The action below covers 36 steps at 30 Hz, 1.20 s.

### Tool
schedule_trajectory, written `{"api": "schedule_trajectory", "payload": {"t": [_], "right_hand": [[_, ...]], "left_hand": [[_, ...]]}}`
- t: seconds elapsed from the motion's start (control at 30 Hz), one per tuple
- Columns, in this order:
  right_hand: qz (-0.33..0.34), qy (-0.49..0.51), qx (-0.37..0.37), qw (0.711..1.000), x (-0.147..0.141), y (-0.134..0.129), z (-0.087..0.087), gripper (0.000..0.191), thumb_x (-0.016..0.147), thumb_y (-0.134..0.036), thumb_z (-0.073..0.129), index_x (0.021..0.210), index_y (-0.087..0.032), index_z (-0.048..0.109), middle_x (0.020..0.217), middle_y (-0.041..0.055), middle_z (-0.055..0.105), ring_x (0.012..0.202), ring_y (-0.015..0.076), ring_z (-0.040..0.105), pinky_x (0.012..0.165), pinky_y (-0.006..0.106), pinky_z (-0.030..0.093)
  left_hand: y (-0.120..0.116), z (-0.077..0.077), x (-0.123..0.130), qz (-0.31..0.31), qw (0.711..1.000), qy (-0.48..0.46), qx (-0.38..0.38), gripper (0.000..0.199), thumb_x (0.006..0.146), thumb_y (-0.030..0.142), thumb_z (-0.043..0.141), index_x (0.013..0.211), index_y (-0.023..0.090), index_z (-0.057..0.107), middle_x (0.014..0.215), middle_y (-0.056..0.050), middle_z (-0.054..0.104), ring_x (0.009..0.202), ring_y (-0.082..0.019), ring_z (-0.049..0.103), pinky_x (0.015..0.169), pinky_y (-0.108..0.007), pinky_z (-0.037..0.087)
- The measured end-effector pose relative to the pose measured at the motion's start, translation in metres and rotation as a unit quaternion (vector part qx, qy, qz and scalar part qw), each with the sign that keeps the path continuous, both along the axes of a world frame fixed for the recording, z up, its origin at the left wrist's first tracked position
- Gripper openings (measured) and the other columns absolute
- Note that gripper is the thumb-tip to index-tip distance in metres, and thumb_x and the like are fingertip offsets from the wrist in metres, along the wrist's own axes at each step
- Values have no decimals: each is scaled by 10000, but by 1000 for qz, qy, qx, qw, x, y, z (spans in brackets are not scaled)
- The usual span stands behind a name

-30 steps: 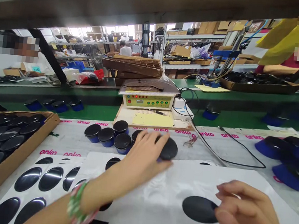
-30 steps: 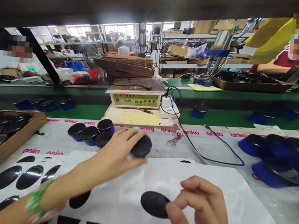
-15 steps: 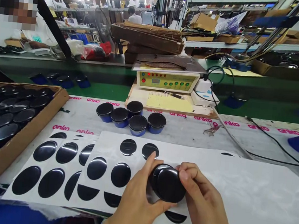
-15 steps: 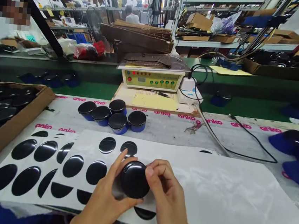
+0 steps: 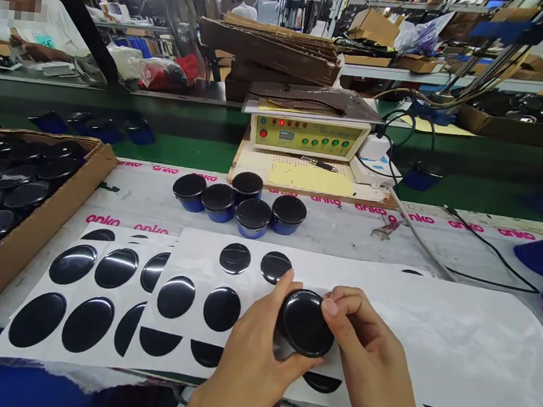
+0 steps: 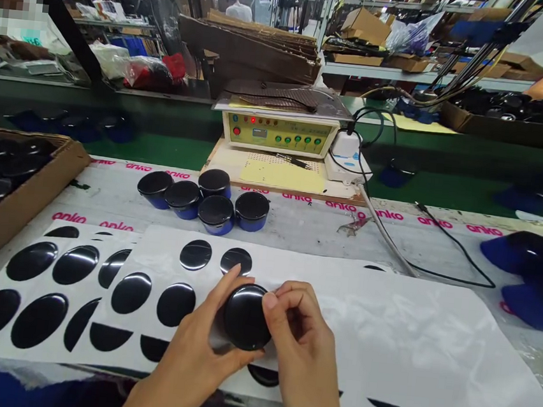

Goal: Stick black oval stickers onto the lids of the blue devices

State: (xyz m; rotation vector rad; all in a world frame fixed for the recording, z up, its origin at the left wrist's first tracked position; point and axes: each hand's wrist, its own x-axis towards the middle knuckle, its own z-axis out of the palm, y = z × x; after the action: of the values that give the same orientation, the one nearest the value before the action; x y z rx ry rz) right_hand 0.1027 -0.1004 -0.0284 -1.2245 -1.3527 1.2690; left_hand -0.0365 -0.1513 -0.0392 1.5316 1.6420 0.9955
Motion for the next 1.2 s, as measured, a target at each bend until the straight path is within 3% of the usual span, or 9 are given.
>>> {"api": "schedule_trajectory", "payload": {"t": [0.2,0.4,0.57,0.7,0.83,0.97,1.03,1.1,1.2], "right_hand": [[-5,28,-23,999,-3,-3,4,239,833,-373,643,676,-215,556,843,-2,484,772,140,481,659,218,418],[-118,174,-51,976,-1,-1,16,204,791,-436,661,784,-233,650,871,14,487,766,158,470,628,249,435],[-87,102,-7,991,0,-4,22,187,846,-401,611,754,-239,599,901,9,482,771,161,466,662,269,420],[-72,87,-1,994,-1,-9,24,237,845,-402,612,703,-224,550,873,6,465,735,152,467,620,255,408],[-38,99,-11,994,0,-12,24,239,857,-374,604,688,-216,542,839,3,461,726,146,465,618,247,409],[-25,120,-12,992,4,-11,23,231,880,-342,586,695,-218,524,832,-2,451,744,143,452,638,244,400],[-58,125,-3,990,7,-9,23,240,882,-353,584,694,-219,517,841,-4,447,747,140,439,630,238,387],[-88,116,3,989,11,-7,21,249,882,-364,587,691,-220,515,839,-9,440,734,134,427,612,229,371],[-61,95,-2,994,13,-4,13,231,883,-362,594,708,-225,532,852,-12,438,783,132,448,663,219,377]], "left_hand": [[1,-2,0,-8,1000,14,17,982,701,214,776,1416,435,140,1363,43,523,1227,-206,526,1012,-405,482],[-1,-3,-2,-11,998,57,21,880,738,345,748,1415,383,188,1413,-9,468,1293,-234,458,1037,-426,458],[-3,18,-6,-7,957,141,255,729,806,552,573,1408,266,280,1431,-113,319,1338,-253,356,1075,-398,405],[1,33,-7,-25,900,224,372,372,843,393,622,1165,217,561,1209,-79,455,1166,-186,488,1014,-321,456],[3,36,-11,-73,878,262,394,359,789,139,709,1132,166,606,1145,-61,581,1129,-181,534,951,-287,520],[-2,40,-19,-107,853,314,404,282,899,102,524,1164,149,609,1207,-54,624,1198,-199,522,956,-297,531],[-5,38,-22,-83,858,300,407,323,931,85,433,1206,153,589,1262,-40,602,1196,-173,535,990,-275,502],[-7,33,-23,-26,898,249,362,400,905,129,524,1299,200,512,1316,-31,566,1161,-163,571,998,-265,490],[-7,20,-19,28,979,132,154,932,654,388,811,1427,308,297,1393,-44,499,1202,-252,549,988,-369,503]]}}
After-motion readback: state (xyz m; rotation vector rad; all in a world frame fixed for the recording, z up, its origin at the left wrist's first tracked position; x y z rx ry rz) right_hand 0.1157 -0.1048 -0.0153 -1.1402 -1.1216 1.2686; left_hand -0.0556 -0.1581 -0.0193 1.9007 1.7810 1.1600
